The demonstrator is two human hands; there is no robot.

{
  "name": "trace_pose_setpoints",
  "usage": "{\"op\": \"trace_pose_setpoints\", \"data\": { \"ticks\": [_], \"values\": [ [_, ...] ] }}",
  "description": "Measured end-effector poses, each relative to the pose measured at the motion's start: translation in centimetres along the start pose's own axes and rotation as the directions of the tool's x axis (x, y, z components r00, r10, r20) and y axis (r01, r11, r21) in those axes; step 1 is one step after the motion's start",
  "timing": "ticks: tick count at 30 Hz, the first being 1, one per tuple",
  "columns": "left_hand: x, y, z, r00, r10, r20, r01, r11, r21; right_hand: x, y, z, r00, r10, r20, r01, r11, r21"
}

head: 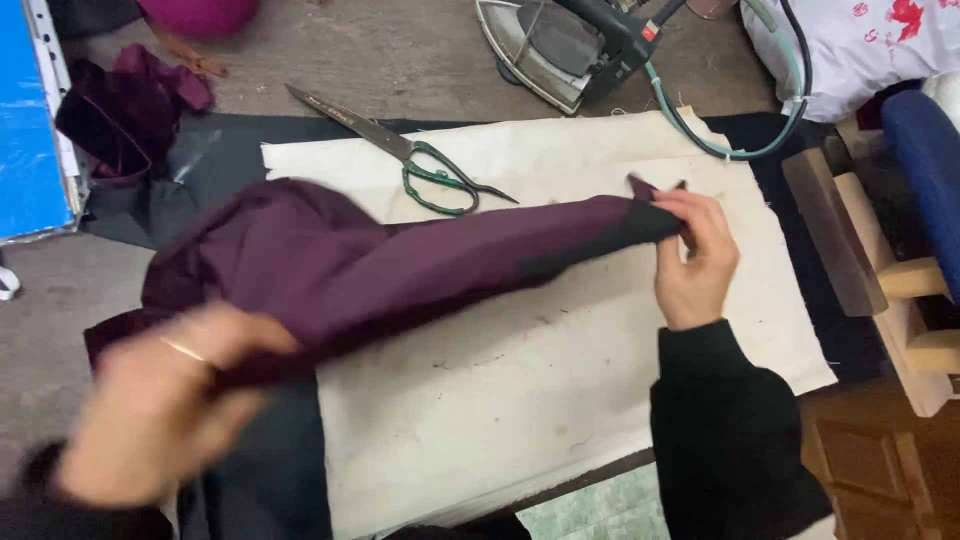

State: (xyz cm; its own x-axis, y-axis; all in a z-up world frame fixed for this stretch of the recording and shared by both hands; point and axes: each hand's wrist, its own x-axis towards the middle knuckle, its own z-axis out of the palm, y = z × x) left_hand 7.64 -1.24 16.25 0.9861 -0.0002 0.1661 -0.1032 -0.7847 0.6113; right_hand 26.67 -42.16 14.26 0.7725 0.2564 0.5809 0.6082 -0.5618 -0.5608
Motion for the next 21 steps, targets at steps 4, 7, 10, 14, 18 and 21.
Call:
{"op": "trace_pose_setpoints", "data": {
  "ticks": [4,7,10,14,18,21],
  "values": [
    [-3.0,2.0,9.1,0.897,0.074,0.435,-0.005,0.988,-0.157,-4.1,4.9,-1.7,0.990,0.058,0.131,-0.044,0.993,-0.107],
    [-5.1,3.0,15.7,0.743,-0.104,0.662,0.145,0.989,-0.008,-8.1,10.5,-1.7,0.925,0.234,0.299,-0.192,0.968,-0.162],
    [-5.1,4.6,17.2,0.549,-0.216,0.808,0.266,0.961,0.076,-8.7,13.1,-2.2,0.764,0.442,0.470,-0.318,0.892,-0.323],
    [-3.9,2.7,17.6,0.830,-0.111,0.547,0.165,0.985,-0.050,-3.4,11.2,-2.6,0.455,0.661,0.596,-0.075,0.696,-0.714],
    [2.8,-0.9,14.6,0.986,-0.112,0.124,0.107,0.993,0.051,1.9,9.1,5.0,0.745,0.213,0.632,-0.024,0.956,-0.294],
    [5.6,-5.9,16.5,0.962,-0.246,-0.115,0.272,0.846,0.458,4.6,8.3,12.7,0.769,0.076,0.634,0.001,0.993,-0.120]
  ]
}}
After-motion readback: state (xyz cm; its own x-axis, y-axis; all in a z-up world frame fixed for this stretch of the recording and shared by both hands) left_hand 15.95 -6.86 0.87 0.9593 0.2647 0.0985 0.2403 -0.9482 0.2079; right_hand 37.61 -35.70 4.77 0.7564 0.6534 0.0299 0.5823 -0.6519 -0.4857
